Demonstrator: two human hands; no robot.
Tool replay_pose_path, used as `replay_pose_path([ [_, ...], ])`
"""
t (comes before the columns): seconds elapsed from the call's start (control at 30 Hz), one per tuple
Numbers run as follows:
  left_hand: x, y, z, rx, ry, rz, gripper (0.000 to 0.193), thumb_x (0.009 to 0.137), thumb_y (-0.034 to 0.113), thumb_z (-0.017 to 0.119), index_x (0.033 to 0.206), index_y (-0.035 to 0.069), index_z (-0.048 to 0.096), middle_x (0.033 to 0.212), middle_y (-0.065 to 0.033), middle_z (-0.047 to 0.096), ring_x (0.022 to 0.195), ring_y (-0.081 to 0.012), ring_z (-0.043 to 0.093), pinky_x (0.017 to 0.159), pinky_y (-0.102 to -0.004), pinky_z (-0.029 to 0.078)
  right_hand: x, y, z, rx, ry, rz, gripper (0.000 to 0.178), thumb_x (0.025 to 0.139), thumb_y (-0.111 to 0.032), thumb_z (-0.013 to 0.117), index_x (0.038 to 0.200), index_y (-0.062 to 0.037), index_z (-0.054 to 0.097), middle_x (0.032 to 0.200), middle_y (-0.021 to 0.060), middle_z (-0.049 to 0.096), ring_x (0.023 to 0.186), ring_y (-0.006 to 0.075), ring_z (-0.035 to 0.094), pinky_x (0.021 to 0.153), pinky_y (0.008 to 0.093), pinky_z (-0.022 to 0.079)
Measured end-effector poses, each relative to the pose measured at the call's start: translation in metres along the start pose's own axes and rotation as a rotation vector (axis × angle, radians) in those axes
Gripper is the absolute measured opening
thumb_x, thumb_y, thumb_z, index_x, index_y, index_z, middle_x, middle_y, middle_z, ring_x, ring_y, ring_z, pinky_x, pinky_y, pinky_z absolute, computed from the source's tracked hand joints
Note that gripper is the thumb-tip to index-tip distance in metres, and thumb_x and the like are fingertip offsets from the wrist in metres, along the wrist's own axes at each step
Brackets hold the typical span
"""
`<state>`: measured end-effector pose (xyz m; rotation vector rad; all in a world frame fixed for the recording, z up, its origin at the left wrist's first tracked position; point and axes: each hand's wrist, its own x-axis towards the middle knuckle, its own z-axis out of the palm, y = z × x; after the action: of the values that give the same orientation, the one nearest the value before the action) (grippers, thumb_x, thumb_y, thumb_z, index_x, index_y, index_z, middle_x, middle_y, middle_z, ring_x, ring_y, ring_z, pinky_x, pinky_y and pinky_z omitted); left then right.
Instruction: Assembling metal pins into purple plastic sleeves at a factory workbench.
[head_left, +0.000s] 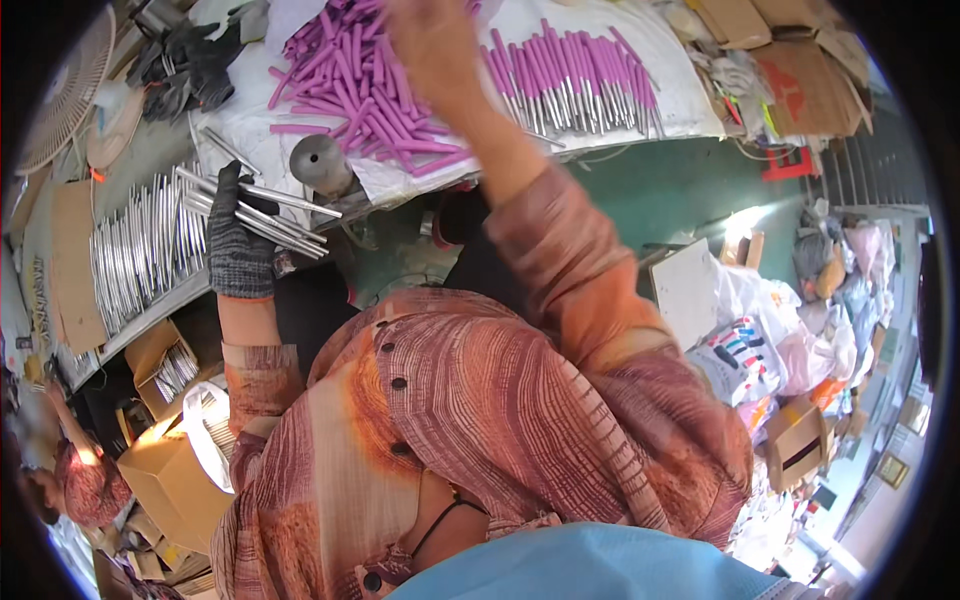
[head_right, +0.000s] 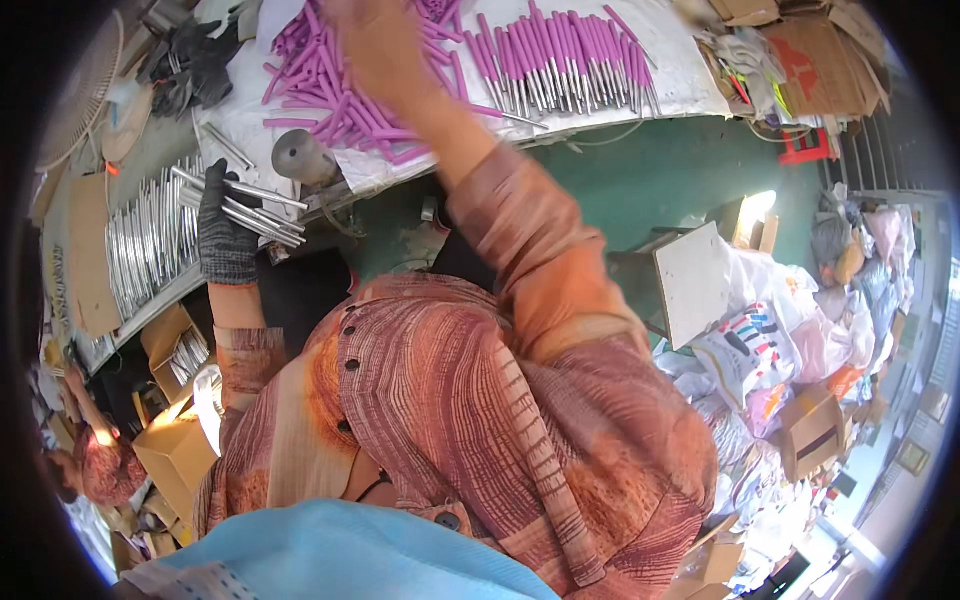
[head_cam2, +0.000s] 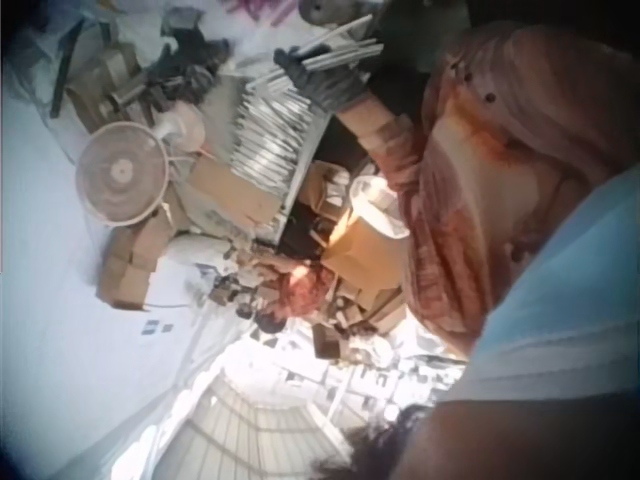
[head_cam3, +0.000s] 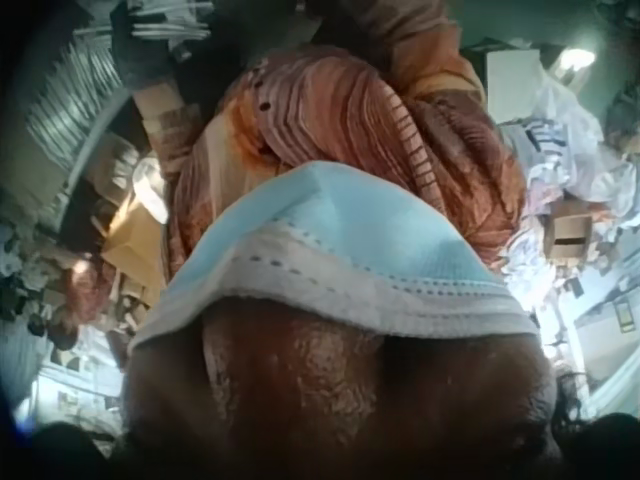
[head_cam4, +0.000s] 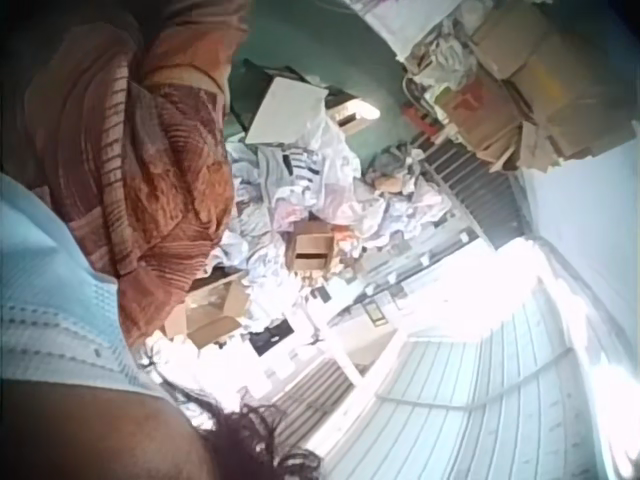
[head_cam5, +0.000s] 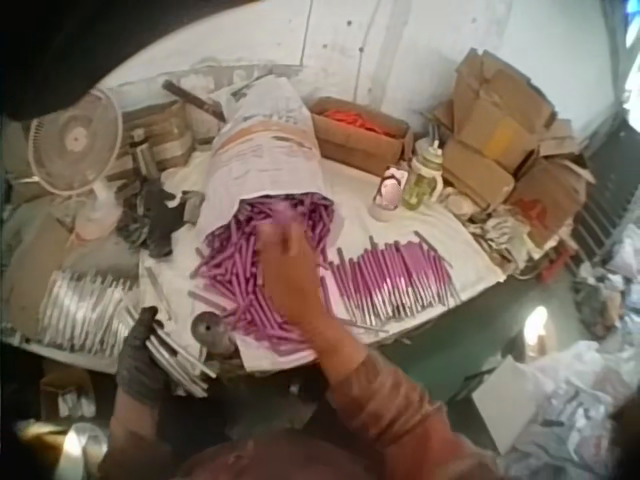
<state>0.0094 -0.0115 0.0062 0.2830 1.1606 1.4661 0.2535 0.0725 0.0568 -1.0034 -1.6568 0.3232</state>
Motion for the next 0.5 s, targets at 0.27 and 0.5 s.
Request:
replay_pose_path([
  [0.27,0.013,-0.003,-0.001,-0.130,-0.070,0.046,0.017,0.082,0.017,0.067,0.094,0.007,0.063,0.071,-0.0015,0.058,0.059,-0.0124,0.055,0.052,-0.0251,0.048,-0.042,0.224,-0.174,-1.236,0.032,0.206,0.040,0.080,-0.032,0.055,0.105,-0.0010,0.054,0.101,0.0252,0.058,0.092,0.0400,0.057,0.078,0.0460,0.046],
  [0.5,0.019,0.007,0.002,-0.067,0.137,0.196,0.014,0.080,0.017,0.069,0.088,0.008,0.061,0.073,-0.0002,0.056,0.065,-0.0106,0.054,0.061,-0.0270,0.048,-0.071,0.157,-0.054,-0.699,-0.426,0.352,0.037,0.071,-0.018,0.061,0.102,0.0005,0.053,0.089,0.0268,0.061,0.086,0.0432,0.059,0.077,0.0468,0.048],
])
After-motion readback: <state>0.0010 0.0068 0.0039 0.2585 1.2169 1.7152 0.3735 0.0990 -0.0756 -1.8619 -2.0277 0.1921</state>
